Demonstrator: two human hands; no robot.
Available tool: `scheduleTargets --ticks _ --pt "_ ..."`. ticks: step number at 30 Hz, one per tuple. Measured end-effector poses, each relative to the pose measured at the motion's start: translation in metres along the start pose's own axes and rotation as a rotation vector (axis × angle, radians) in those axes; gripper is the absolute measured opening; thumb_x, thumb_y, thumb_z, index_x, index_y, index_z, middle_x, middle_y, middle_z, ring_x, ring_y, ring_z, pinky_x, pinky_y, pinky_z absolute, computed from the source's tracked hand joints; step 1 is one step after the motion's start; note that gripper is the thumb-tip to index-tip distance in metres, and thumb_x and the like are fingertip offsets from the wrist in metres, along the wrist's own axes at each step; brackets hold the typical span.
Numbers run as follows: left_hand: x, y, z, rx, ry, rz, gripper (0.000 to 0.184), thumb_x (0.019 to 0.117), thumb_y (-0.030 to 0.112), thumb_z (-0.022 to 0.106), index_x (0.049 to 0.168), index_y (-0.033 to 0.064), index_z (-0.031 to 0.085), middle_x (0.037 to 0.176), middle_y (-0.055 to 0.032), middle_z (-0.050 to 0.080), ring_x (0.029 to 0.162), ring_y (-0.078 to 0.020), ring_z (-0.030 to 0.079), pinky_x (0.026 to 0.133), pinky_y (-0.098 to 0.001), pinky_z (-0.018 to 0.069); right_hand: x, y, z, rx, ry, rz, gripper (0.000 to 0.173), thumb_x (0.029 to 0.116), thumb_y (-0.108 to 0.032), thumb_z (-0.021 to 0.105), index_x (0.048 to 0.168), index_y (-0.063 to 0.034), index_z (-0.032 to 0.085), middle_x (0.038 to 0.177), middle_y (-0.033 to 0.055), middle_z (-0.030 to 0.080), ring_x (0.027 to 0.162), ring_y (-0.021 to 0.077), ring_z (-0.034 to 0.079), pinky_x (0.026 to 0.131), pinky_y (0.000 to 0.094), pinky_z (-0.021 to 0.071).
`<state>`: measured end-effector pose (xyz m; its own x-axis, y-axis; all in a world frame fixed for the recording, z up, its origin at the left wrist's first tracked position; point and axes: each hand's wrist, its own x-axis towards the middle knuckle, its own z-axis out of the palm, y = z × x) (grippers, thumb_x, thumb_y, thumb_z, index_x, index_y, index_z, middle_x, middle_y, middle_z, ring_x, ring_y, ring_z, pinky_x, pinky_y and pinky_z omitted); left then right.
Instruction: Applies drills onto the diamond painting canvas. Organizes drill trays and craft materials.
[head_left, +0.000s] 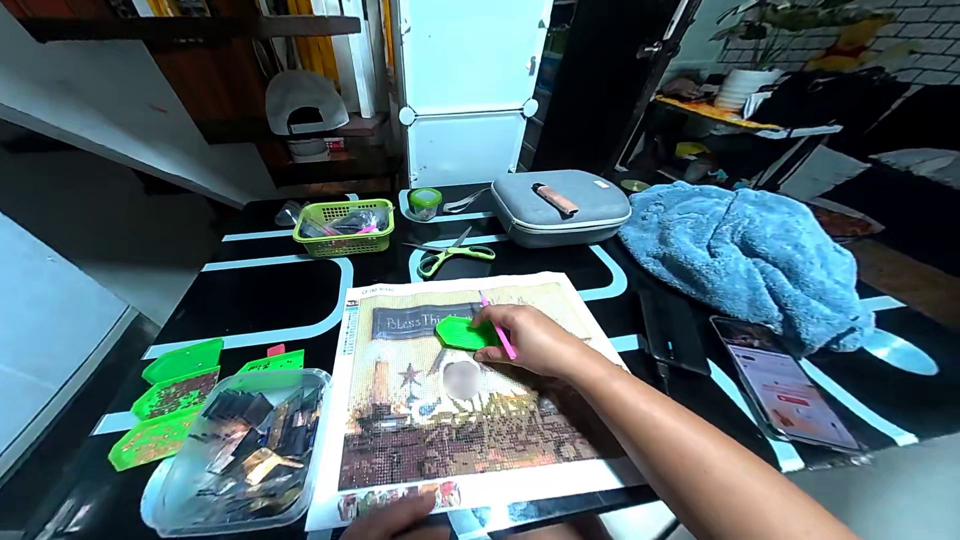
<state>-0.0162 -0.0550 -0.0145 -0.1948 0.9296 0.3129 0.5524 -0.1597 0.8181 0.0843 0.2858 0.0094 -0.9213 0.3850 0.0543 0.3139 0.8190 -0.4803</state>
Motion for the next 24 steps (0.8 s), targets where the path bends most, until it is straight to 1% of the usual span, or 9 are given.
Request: scheduleTargets --ticks 3,5,7,10,12,14,17,21,24 --pt "0.033 -0.005 0.005 0.206 -0.035 -0.038 0.041 0.1064 0.03 0.053 0.133 0.002 0.066 0.145 -0.0218 0.058 0.137 -0.0356 0.054 0.114 -0.0554 0.0423 -0.021 0.0 -0.013 0.031 0.116 0.074 0.042 0.0853 -0.028 0.084 0.12 -0.0086 0.072 0.106 0.0115 0.072 0.096 0.0272 0.07 0.087 0.0533 0.0562" --pt "0.057 -0.01 0.014 0.389 -0.019 -0.049 0.052 0.1071 0.039 0.048 0.142 0.003 0.06 0.154 -0.0212 0.049 0.144 -0.0387 0.045 0.117 -0.0597 0.0361 -0.045 0.005 -0.024 0.012 0.231 0.175 0.039 0.0841 -0.026 0.086 0.117 -0.0101 0.071 0.103 0.0108 0.073 0.091 0.0275 0.071 0.082 0.0552 0.0577" --pt "0.077 -0.016 0.029 0.525 -0.013 0.001 0.061 0.1062 0.049 0.044 0.145 0.0034 0.057 0.156 -0.0199 0.048 0.145 -0.039 0.044 0.116 -0.0613 0.0365 -0.067 0.019 -0.028 0.014 0.285 0.261 0.039 0.0837 -0.025 0.087 0.117 -0.0102 0.071 0.101 0.011 0.073 0.09 0.0275 0.071 0.08 0.0554 0.058" --pt "0.093 -0.019 0.055 0.609 -0.176 0.088 0.072 0.1041 0.058 0.039 0.149 0.0029 0.052 0.16 -0.0175 0.043 0.148 -0.0367 0.041 0.115 -0.0622 0.0361 -0.083 0.043 -0.014 0.073 0.319 0.281 0.039 0.0845 -0.027 0.086 0.117 -0.0104 0.071 0.102 0.0074 0.073 0.088 0.0204 0.07 0.08 0.0472 0.0587" --pt "0.092 -0.025 0.069 0.702 -0.231 0.121 0.086 0.1002 0.07 0.032 0.152 0.0028 0.049 0.161 -0.0151 0.042 0.148 -0.0343 0.042 0.114 -0.0597 0.0371 -0.087 0.051 -0.001 0.104 0.368 0.255 0.04 0.0859 -0.031 0.084 0.119 -0.0114 0.071 0.109 0.0043 0.073 0.092 0.0155 0.07 0.083 0.0417 0.0587" --pt "0.091 -0.026 0.071 0.743 -0.254 0.114 0.088 0.099 0.072 0.032 0.153 0.0035 0.047 0.162 -0.0142 0.04 0.149 -0.0333 0.041 0.114 -0.0584 0.0372 -0.089 0.053 0.006 0.139 0.414 0.251 0.041 0.0857 -0.031 0.083 0.12 -0.0119 0.071 0.115 0.0031 0.072 0.097 0.0135 0.07 0.085 0.0394 0.0587" --pt "0.091 -0.024 0.07 0.758 -0.281 0.101 0.091 0.0982 0.073 0.033 0.154 0.002 0.045 0.162 -0.017 0.039 0.149 -0.0355 0.04 0.114 -0.0595 0.0362 -0.09 0.055 0.012 0.202 0.452 0.239 0.041 0.0857 -0.031 0.083 0.12 -0.0115 0.071 0.126 0.0019 0.07 0.108 0.0108 0.069 0.092 0.0349 0.0578" --pt "0.096 -0.013 0.076 0.767 -0.292 0.07 0.106 0.0909 0.082 0.037 0.152 -0.0047 0.044 0.16 -0.0224 0.04 0.147 -0.0428 0.041 0.112 -0.0685 0.0325 -0.091 0.057 0.016 0.216 0.491 0.211 0.041 0.0856 -0.032 0.082 0.12 -0.0111 0.072 0.126 0.0023 0.071 0.108 0.0094 0.069 0.091 0.0319 0.058" --pt "0.107 -0.008 0.095 0.746 -0.245 0.08 0.108 0.0885 0.084 0.037 0.15 -0.0044 0.047 0.158 -0.0203 0.044 0.146 -0.0403 0.043 0.113 -0.0682 0.0325 -0.09 0.057 0.019 0.219 0.498 0.198 0.04 0.0863 -0.032 0.081 0.12 -0.0117 0.072 0.128 0.002 0.07 0.112 0.0081 0.068 0.094 0.0303 0.0572"
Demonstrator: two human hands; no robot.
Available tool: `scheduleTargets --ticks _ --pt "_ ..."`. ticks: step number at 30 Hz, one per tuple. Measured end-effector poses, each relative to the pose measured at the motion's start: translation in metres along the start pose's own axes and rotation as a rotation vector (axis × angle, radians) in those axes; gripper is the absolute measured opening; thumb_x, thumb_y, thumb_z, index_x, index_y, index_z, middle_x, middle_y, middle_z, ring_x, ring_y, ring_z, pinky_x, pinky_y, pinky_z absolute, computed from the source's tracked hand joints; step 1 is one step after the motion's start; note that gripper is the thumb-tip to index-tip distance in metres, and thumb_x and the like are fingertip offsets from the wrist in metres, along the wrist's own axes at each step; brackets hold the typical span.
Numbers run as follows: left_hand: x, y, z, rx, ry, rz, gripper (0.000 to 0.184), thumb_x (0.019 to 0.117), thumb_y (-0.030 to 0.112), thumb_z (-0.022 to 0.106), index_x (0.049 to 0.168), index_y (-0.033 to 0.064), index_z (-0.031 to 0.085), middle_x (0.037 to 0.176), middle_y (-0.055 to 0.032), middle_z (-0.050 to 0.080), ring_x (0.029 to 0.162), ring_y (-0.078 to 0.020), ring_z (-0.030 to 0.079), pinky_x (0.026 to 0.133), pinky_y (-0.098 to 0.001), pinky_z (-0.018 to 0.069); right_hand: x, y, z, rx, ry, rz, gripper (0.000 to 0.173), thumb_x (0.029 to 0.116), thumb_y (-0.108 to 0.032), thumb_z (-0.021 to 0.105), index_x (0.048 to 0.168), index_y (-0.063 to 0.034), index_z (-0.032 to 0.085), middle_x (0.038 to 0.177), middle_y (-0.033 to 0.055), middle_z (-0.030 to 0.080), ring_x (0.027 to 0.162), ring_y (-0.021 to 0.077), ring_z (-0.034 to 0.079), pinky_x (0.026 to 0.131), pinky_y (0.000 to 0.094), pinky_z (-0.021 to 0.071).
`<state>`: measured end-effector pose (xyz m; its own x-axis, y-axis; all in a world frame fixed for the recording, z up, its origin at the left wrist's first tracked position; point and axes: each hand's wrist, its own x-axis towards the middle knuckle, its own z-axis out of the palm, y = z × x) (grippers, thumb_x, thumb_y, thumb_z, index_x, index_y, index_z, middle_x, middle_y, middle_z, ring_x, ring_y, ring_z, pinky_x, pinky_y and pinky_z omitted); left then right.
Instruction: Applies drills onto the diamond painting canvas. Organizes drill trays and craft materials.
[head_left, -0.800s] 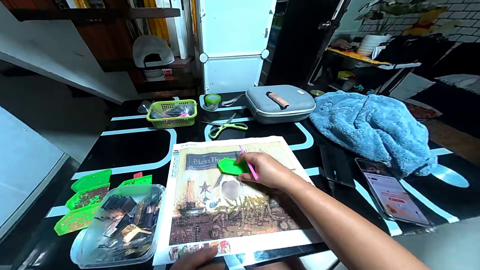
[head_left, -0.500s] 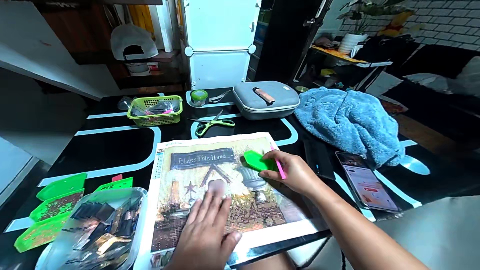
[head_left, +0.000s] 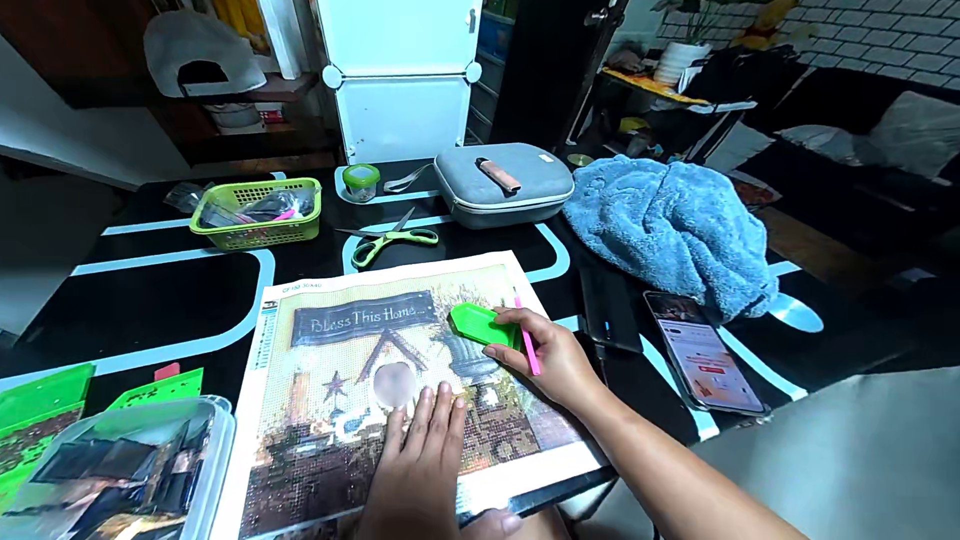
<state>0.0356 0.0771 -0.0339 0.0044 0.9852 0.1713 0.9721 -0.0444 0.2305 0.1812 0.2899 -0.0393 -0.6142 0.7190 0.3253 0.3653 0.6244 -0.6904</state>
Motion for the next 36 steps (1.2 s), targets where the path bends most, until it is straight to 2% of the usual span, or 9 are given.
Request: scheduleTargets --ticks 5,7,10,13,15,18,25,31,36 --pt "0.02 0.036 0.013 -0.164 -0.034 0.035 0.101 0.09 0.076 0.049 0.152 -0.0035 0.045 0.161 -0.0206 0.039 0.15 -0.039 0.037 0.116 -0.0613 0.0324 0.001 0.001 0.001 0.004 -0.005 0.005 0.041 0.0864 -0.033 0.081 0.12 -0.012 0.072 0.13 0.0014 0.069 0.114 0.0077 0.067 0.094 0.03 0.0569" --pt "0.017 0.046 0.024 -0.189 0.024 0.135 0.089 0.0937 0.069 0.049 0.148 -0.0013 0.051 0.157 -0.0191 0.046 0.147 -0.0354 0.043 0.116 -0.0553 0.0356 0.001 0.001 0.002 0.013 -0.003 0.007 0.041 0.0855 -0.034 0.081 0.12 -0.0121 0.072 0.128 0.0015 0.07 0.112 0.0078 0.067 0.093 0.03 0.0572" --pt "0.01 0.048 0.027 -0.206 0.004 0.265 0.085 0.0945 0.065 0.053 0.148 -0.0008 0.052 0.155 -0.0175 0.05 0.146 -0.0311 0.046 0.116 -0.0485 0.0362 0.001 0.001 0.001 0.024 -0.003 0.012 0.041 0.0854 -0.034 0.082 0.119 -0.0129 0.072 0.129 0.0007 0.07 0.113 0.0068 0.067 0.094 0.0287 0.0571" --pt "0.001 0.035 0.014 -0.208 -0.047 0.179 0.091 0.0887 0.067 0.06 0.147 -0.0015 0.052 0.156 -0.0195 0.048 0.146 -0.0334 0.045 0.116 -0.0532 0.0367 0.001 0.001 0.002 0.031 -0.004 0.009 0.042 0.0852 -0.034 0.082 0.12 -0.0129 0.072 0.129 0.0008 0.069 0.115 0.0063 0.066 0.094 0.0283 0.057" --pt "-0.01 0.016 0.006 -0.119 -0.046 0.1 0.097 0.0905 0.075 0.049 0.15 -0.0015 0.049 0.157 -0.0216 0.046 0.146 -0.0354 0.045 0.115 -0.0557 0.0364 0.001 0.002 0.001 0.031 -0.007 0.02 0.042 0.0851 -0.036 0.082 0.12 -0.0144 0.072 0.129 -0.0009 0.07 0.113 0.0052 0.067 0.094 0.0275 0.0571" --pt "-0.037 -0.014 -0.006 -0.038 -0.016 0.026 0.099 0.0952 0.076 0.04 0.152 -0.0048 0.043 0.156 -0.0257 0.044 0.146 -0.039 0.043 0.117 -0.0557 0.0339 0.001 0.003 0.001 0.042 -0.007 0.016 0.043 0.0851 -0.038 0.081 0.12 -0.0144 0.072 0.129 -0.0006 0.07 0.111 0.0069 0.068 0.092 0.0303 0.0578" --pt "-0.08 -0.044 -0.027 -0.012 -0.001 -0.194 0.11 0.0875 0.08 0.052 0.151 -0.0096 0.042 0.155 -0.0332 0.041 0.144 -0.0481 0.042 0.115 -0.0636 0.0321 0.0 0.003 0.001 0.033 -0.003 0.016 0.043 0.0847 -0.038 0.081 0.12 -0.0157 0.072 0.128 -0.0017 0.07 0.112 0.006 0.067 0.092 0.0292 0.0577" --pt "-0.068 -0.031 -0.022 -0.025 -0.039 -0.2 0.116 0.0833 0.08 0.057 0.153 -0.0106 0.037 0.156 -0.0381 0.035 0.143 -0.0554 0.038 0.115 -0.0667 0.0283 0.0 0.001 0.0 0.045 -0.004 0.026 0.043 0.0844 -0.036 0.082 0.119 -0.0136 0.072 0.128 0.0 0.07 0.111 0.0067 0.067 0.093 0.0298 0.057" --pt "-0.037 -0.001 -0.006 -0.07 0.016 -0.07 0.108 0.0861 0.075 0.057 0.149 -0.0114 0.043 0.154 -0.0328 0.043 0.142 -0.0474 0.045 0.113 -0.0602 0.0369 0.0 0.001 0.001 0.032 0.002 0.001 0.042 0.085 -0.036 0.081 0.119 -0.0132 0.072 0.127 0.0005 0.07 0.113 0.0068 0.067 0.094 0.0297 0.0572"
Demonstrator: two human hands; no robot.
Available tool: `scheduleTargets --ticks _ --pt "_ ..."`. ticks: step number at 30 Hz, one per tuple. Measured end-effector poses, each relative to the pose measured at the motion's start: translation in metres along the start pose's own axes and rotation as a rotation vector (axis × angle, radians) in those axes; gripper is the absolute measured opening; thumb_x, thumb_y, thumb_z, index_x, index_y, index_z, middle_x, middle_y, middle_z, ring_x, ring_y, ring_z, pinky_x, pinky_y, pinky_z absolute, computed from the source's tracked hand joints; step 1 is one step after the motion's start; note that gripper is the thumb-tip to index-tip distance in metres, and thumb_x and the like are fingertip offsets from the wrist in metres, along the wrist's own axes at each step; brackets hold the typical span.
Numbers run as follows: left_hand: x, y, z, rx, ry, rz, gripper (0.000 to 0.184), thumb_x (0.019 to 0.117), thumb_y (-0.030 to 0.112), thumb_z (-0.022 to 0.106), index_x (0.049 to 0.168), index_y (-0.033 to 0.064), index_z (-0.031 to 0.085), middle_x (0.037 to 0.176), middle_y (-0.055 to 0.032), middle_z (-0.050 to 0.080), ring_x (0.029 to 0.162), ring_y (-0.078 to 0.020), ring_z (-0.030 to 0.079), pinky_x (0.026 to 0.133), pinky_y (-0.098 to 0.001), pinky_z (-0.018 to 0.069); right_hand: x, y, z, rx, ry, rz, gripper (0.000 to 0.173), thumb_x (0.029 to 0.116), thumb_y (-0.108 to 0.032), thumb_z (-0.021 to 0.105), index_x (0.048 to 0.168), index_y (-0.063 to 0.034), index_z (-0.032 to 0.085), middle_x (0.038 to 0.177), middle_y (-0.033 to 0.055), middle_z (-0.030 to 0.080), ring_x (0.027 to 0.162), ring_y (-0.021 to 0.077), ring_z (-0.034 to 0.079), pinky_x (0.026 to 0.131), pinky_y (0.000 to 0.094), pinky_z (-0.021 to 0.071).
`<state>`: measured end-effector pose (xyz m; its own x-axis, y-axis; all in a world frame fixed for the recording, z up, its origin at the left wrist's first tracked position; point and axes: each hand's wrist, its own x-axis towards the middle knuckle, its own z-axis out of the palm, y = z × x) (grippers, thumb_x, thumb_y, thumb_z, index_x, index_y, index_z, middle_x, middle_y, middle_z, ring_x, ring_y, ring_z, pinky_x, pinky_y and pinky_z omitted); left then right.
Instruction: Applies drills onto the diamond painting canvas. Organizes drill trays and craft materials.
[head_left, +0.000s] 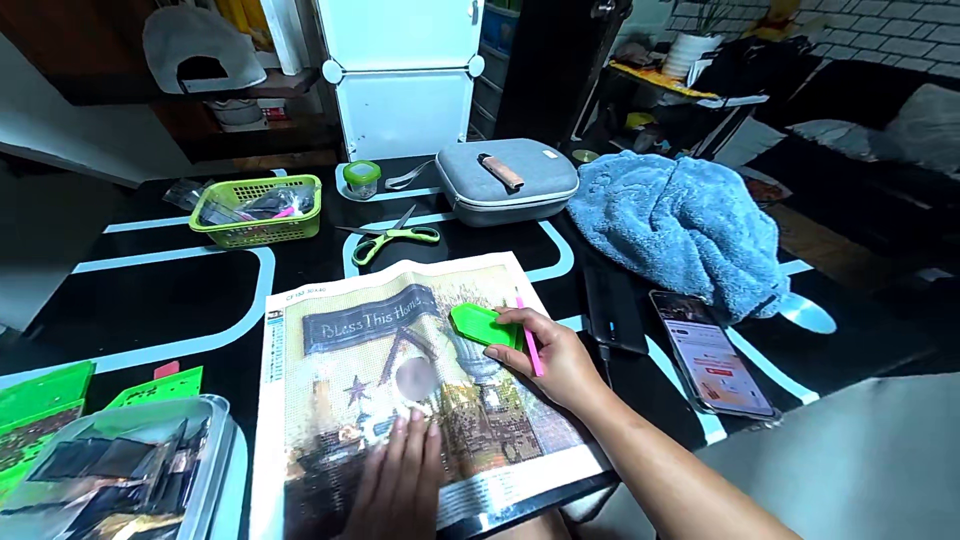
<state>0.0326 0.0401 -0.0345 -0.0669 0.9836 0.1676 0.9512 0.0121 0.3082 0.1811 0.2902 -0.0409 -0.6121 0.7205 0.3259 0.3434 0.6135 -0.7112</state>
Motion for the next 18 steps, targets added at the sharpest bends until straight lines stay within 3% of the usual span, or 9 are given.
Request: scheduleTargets --ticks 3,7,9,13,18 --pt "0.012 0.012 0.005 0.027 0.04 -0.007 0.115 0.0803 0.081 0.056 0.149 -0.0103 0.044 0.155 -0.0287 0.044 0.142 -0.0423 0.048 0.113 -0.0569 0.0374 0.001 -0.001 0.0 0.024 -0.006 0.024 0.043 0.0845 -0.035 0.083 0.12 -0.0133 0.072 0.128 0.0 0.07 0.111 0.0063 0.067 0.093 0.0291 0.0572" --pt "0.013 0.009 -0.014 -0.046 0.059 -0.036 0.131 0.0706 0.093 0.051 0.15 -0.0109 0.043 0.155 -0.0318 0.042 0.142 -0.0463 0.046 0.115 -0.0621 0.0326 0.001 -0.001 -0.001 0.036 -0.012 0.034 0.042 0.0844 -0.034 0.083 0.119 -0.0132 0.072 0.128 -0.0002 0.07 0.115 0.0054 0.066 0.095 0.0282 0.0566" --pt "0.009 0.005 -0.017 -0.071 0.064 -0.008 0.128 0.0748 0.094 0.043 0.15 -0.0095 0.044 0.155 -0.0329 0.042 0.142 -0.0476 0.044 0.115 -0.0635 0.0315 0.001 0.0 0.0 0.022 -0.01 0.019 0.042 0.0847 -0.035 0.082 0.119 -0.013 0.072 0.128 0.0002 0.07 0.115 0.006 0.066 0.095 0.0288 0.0565" --pt "-0.002 -0.007 -0.003 0.007 -0.018 0.041 0.112 0.0855 0.089 0.034 0.154 0.0012 0.044 0.158 -0.0273 0.04 0.147 -0.0441 0.04 0.117 -0.0608 0.0294 0.002 -0.001 0.0 0.0 -0.011 0.019 0.042 0.0845 -0.036 0.082 0.119 -0.0136 0.072 0.127 -0.0002 0.07 0.114 0.0069 0.067 0.095 0.0308 0.057" --pt "-0.017 -0.019 -0.004 0.049 -0.047 0.069 0.102 0.0892 0.083 0.041 0.154 0.0044 0.045 0.158 -0.0248 0.042 0.146 -0.0418 0.041 0.117 -0.0559 0.0312 0.002 0.0 -0.001 -0.001 -0.016 0.019 0.042 0.0847 -0.036 0.082 0.119 -0.014 0.072 0.128 -0.0002 0.07 0.117 0.0069 0.066 0.098 0.0303 0.0559"
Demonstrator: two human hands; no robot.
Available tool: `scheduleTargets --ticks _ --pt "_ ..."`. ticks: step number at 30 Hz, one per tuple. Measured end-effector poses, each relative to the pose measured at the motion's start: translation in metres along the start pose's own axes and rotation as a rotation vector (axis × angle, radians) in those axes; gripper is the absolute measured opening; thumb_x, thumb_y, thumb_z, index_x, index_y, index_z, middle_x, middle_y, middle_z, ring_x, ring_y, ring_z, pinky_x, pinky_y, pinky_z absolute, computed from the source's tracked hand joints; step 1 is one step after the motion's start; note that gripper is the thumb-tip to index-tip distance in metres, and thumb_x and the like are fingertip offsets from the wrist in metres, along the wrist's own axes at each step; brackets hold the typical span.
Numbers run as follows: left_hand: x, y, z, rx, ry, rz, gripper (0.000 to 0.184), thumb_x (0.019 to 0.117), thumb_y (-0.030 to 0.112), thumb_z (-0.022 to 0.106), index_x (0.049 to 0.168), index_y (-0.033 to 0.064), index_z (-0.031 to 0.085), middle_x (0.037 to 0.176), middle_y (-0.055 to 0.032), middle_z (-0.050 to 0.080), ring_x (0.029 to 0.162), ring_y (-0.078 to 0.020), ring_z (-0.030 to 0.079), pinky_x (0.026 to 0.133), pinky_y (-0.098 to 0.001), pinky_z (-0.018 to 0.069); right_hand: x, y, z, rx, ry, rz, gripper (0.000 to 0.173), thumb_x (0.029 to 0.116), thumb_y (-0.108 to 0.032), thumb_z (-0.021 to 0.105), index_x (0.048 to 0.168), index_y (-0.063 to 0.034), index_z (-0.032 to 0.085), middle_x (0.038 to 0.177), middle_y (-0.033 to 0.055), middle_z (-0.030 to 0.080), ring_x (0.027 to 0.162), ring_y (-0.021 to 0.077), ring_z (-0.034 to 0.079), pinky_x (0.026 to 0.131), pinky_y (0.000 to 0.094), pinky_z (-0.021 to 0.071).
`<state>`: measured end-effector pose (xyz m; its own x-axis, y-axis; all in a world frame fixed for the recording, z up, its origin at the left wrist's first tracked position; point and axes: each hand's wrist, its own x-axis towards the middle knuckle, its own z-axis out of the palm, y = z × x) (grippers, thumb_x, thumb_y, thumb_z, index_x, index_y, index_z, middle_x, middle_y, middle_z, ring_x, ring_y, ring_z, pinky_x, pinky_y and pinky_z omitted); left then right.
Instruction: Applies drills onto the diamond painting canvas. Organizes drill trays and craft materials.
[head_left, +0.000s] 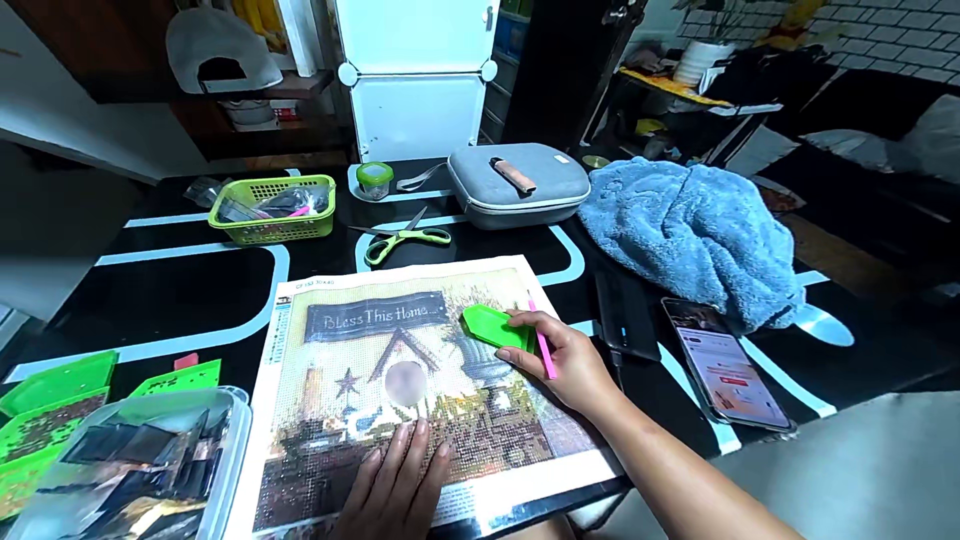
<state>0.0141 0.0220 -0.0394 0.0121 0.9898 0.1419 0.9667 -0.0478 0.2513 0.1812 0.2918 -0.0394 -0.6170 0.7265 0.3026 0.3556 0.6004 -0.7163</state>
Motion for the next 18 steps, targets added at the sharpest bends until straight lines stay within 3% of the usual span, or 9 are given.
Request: scheduleTargets --ticks 8,11,14,18 --pt "-0.049 -0.025 -0.013 -0.006 0.069 -0.186 0.101 0.089 0.075 0.056 0.153 -0.0025 0.043 0.155 -0.0307 0.043 0.145 -0.0458 0.042 0.117 -0.0614 0.0293 0.001 -0.002 0.0 -0.021 0.0 -0.009 0.043 0.0841 -0.037 0.082 0.12 -0.0145 0.071 0.126 -0.0008 0.071 0.115 0.0062 0.066 0.096 0.0303 0.0562" --pt "-0.065 -0.03 -0.018 0.019 0.066 -0.22 0.103 0.0886 0.076 0.055 0.152 -0.0038 0.043 0.155 -0.0322 0.042 0.143 -0.0477 0.042 0.117 -0.0611 0.0296 0.002 -0.004 0.0 -0.019 -0.007 -0.013 0.043 0.0839 -0.036 0.082 0.119 -0.0134 0.071 0.126 -0.0003 0.071 0.115 0.0072 0.067 0.096 0.0313 0.0561" --pt "-0.069 -0.025 -0.019 -0.007 0.045 -0.233 0.102 0.0901 0.075 0.053 0.153 -0.0039 0.041 0.157 -0.031 0.04 0.144 -0.0478 0.041 0.117 -0.0606 0.0289 0.006 -0.008 -0.007 -0.04 -0.08 0.029 0.044 0.0843 -0.031 0.084 0.122 -0.0141 0.069 0.125 -0.0001 0.071 0.109 0.0095 0.068 0.093 0.0358 0.0569" --pt "-0.069 -0.017 -0.015 -0.04 0.098 -0.239 0.096 0.0906 0.073 0.054 0.151 -0.0011 0.047 0.156 -0.026 0.045 0.145 -0.0431 0.042 0.119 -0.0582 0.0307 0.023 -0.026 -0.023 -0.177 -0.253 0.127 0.046 0.0845 -0.025 0.086 0.125 -0.014 0.068 0.104 0.0087 0.073 0.091 0.0225 0.07 0.081 0.0506 0.0569"
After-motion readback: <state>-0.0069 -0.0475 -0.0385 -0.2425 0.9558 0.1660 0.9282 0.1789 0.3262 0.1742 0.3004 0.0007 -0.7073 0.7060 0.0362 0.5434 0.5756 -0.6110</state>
